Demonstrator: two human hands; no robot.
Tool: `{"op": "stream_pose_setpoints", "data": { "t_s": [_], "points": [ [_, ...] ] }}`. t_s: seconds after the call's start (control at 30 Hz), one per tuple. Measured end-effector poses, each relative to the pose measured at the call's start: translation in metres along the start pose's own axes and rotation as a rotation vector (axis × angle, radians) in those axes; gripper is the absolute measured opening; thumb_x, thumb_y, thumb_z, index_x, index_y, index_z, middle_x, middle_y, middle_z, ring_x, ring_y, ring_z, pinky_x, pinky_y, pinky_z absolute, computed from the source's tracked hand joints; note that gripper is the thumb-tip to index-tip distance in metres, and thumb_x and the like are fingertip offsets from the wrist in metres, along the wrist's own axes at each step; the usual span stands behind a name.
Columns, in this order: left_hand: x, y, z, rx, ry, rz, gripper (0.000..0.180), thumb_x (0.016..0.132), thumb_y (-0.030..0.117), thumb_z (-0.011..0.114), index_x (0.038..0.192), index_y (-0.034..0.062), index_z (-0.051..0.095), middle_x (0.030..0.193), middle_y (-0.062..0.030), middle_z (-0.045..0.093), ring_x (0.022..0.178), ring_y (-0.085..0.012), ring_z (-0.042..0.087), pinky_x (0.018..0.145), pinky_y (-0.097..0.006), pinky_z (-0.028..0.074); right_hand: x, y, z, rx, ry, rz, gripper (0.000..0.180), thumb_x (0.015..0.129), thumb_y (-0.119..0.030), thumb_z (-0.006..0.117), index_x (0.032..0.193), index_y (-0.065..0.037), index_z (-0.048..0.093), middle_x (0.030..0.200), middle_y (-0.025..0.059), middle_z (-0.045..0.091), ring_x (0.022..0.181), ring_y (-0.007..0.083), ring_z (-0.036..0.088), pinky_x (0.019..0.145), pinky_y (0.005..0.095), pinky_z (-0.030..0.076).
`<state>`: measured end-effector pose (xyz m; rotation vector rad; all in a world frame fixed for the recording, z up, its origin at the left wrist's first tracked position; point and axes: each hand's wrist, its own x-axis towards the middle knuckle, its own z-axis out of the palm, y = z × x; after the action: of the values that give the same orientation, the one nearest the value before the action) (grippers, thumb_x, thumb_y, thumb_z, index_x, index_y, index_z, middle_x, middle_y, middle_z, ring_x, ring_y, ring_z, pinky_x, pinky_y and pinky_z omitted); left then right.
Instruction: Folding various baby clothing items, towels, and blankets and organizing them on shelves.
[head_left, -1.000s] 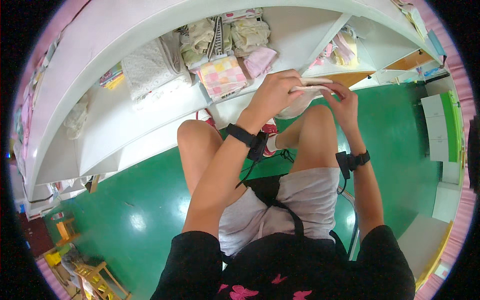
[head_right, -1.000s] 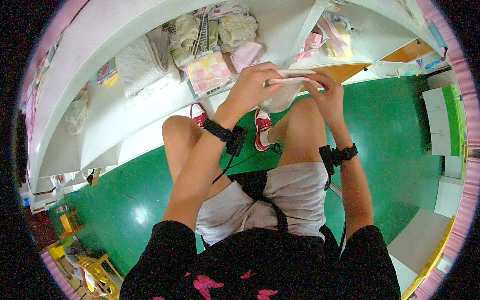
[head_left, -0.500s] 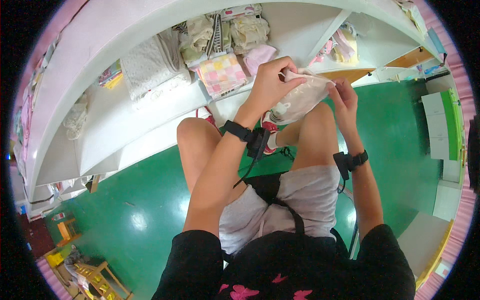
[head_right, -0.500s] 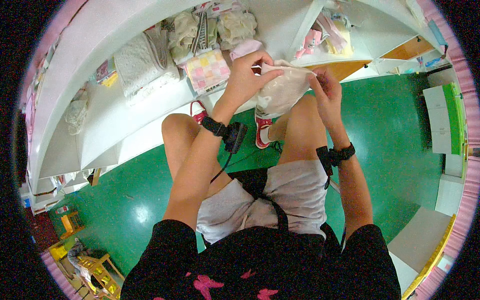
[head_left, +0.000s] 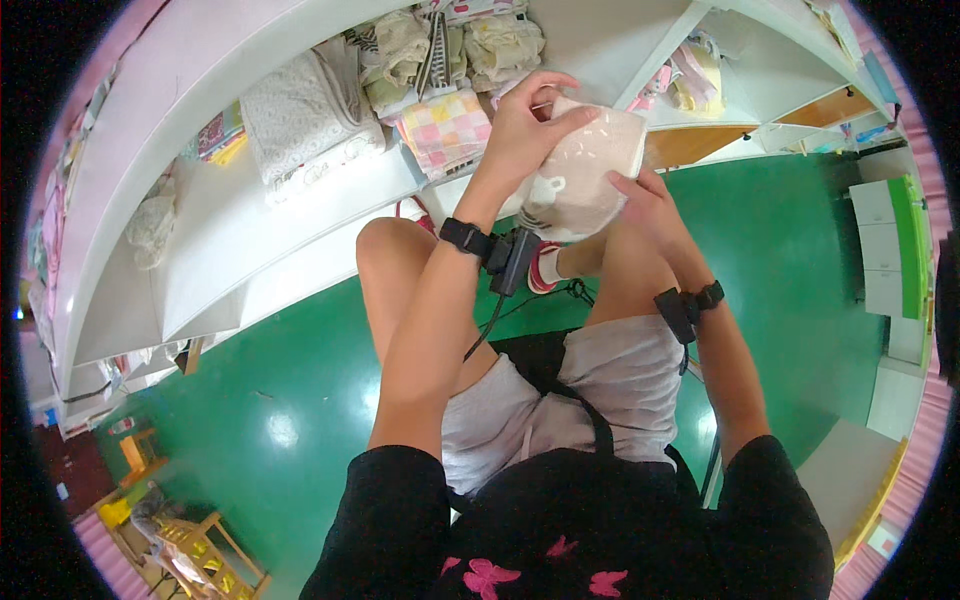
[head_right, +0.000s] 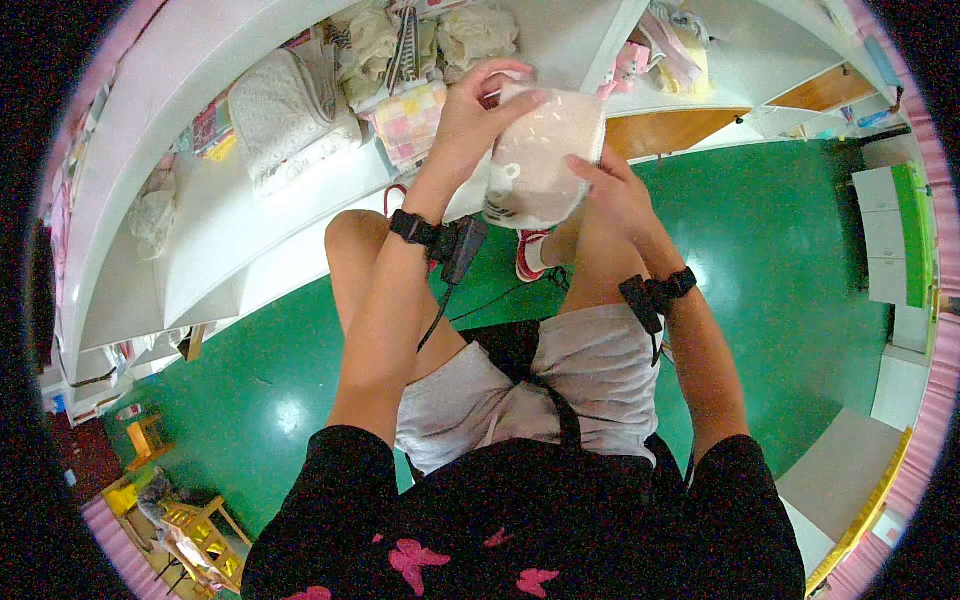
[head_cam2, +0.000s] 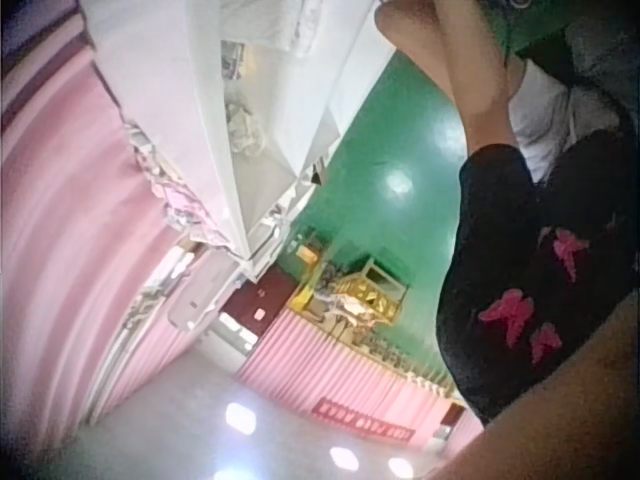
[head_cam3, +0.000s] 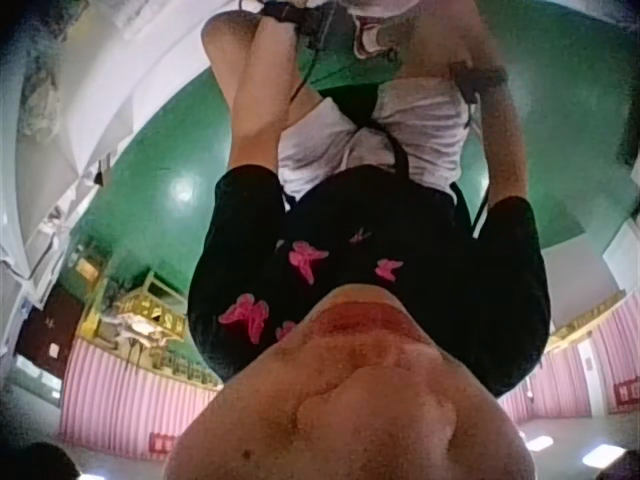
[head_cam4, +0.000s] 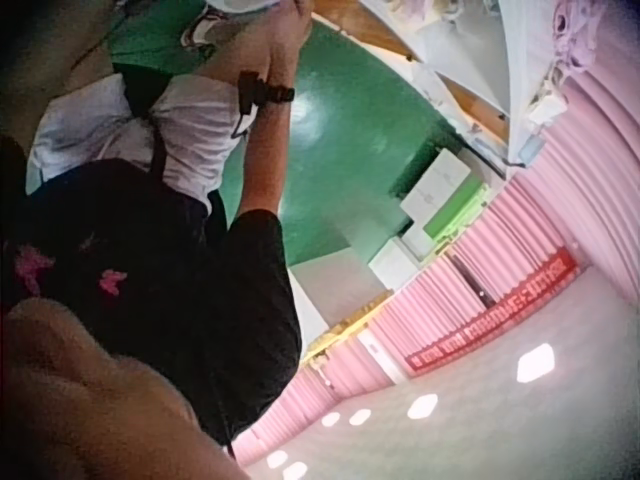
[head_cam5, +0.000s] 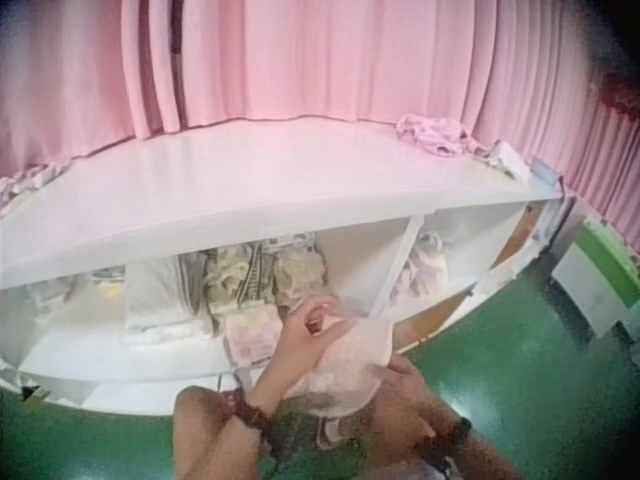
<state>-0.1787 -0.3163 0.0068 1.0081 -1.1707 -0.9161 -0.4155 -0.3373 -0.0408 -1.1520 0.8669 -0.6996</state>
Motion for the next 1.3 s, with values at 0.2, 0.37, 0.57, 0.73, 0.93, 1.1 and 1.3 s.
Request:
{"op": "stream_pose_setpoints", "data": {
  "t_s": [0.2,0.37,0.57,0.73,0.93,1.1,1.3],
  "points": [
    [-0.003,0.004,0.0,0.009,-0.319,-0.603,0.046,0.091,0.041,0.078,0.114,0.0027,0.072,0.1,-0.003,0.073,0.083,-0.012,0.067,0.075,-0.026,0.052,-0.01,-0.039,0.022,0.413,0.149,0.046,0.042,0.102,-0.016,0.062,0.139,0.0,0.052,0.132,0.0145,0.064,0.12,0.0268,0.064,0.105,0.0417,0.051],
    [-0.013,-0.007,0.009,0.056,-0.389,-0.468,0.044,0.091,0.037,0.078,0.116,0.0006,0.072,0.102,-0.0057,0.074,0.087,-0.0128,0.069,0.074,-0.028,0.054,-0.015,-0.035,0.021,0.388,0.107,-0.059,0.045,0.102,-0.015,0.062,0.142,0.001,0.049,0.136,0.015,0.061,0.121,0.0267,0.063,0.105,0.0414,0.052],
    [-0.016,0.003,0.016,-0.068,-0.241,-0.362,0.04,0.091,0.028,0.078,0.119,0.0,0.07,0.105,-0.0051,0.074,0.088,-0.0123,0.068,0.078,-0.029,0.055,-0.026,-0.037,0.015,0.186,0.064,-0.005,0.041,0.101,-0.015,0.063,0.138,0.001,0.055,0.131,0.0133,0.065,0.115,0.0221,0.066,0.098,0.0359,0.055],
    [-0.009,-0.013,0.002,-0.086,-0.293,-0.344,0.034,0.09,0.018,0.076,0.117,-0.0014,0.07,0.107,-0.0065,0.073,0.093,-0.0132,0.067,0.082,-0.03,0.053,-0.022,-0.042,0.009,0.143,0.147,-0.003,0.037,0.101,-0.014,0.064,0.134,0.002,0.06,0.122,0.0117,0.07,0.107,0.0191,0.069,0.091,0.0327,0.057],
    [-0.003,-0.008,-0.006,-0.074,-0.351,-0.329,0.029,0.089,0.007,0.07,0.117,-0.0027,0.071,0.109,-0.0054,0.073,0.097,-0.0118,0.064,0.084,-0.027,0.051,-0.016,-0.03,-0.007,0.045,0.186,-0.124,0.034,0.101,-0.011,0.059,0.133,0.002,0.061,0.121,0.0107,0.07,0.105,0.0196,0.07,0.091,0.0327,0.057],
    [-0.008,-0.01,0.001,-0.44,-0.302,-0.36,0.02,0.086,-0.009,0.056,0.096,-0.0024,0.072,0.122,-0.0094,0.071,0.104,-0.0139,0.064,0.09,-0.027,0.052,-0.012,-0.025,-0.032,-0.1,-0.037,-0.4,0.024,0.095,0.002,0.052,0.108,-0.001,0.072,0.108,0.0056,0.071,0.094,0.0156,0.066,0.084,0.027,0.053],
    [-0.013,0.007,0.003,-0.603,-0.236,-0.435,0.022,0.095,0.017,0.06,0.11,0.005,0.071,0.126,-0.0054,0.069,0.097,-0.0147,0.061,0.079,-0.023,0.049,-0.027,-0.06,-0.01,-0.053,0.047,-0.309,0.028,0.099,-0.009,0.047,0.103,0.0,0.073,0.11,0.0085,0.07,0.098,0.0161,0.063,0.085,0.0279,0.051]
  ]
}}
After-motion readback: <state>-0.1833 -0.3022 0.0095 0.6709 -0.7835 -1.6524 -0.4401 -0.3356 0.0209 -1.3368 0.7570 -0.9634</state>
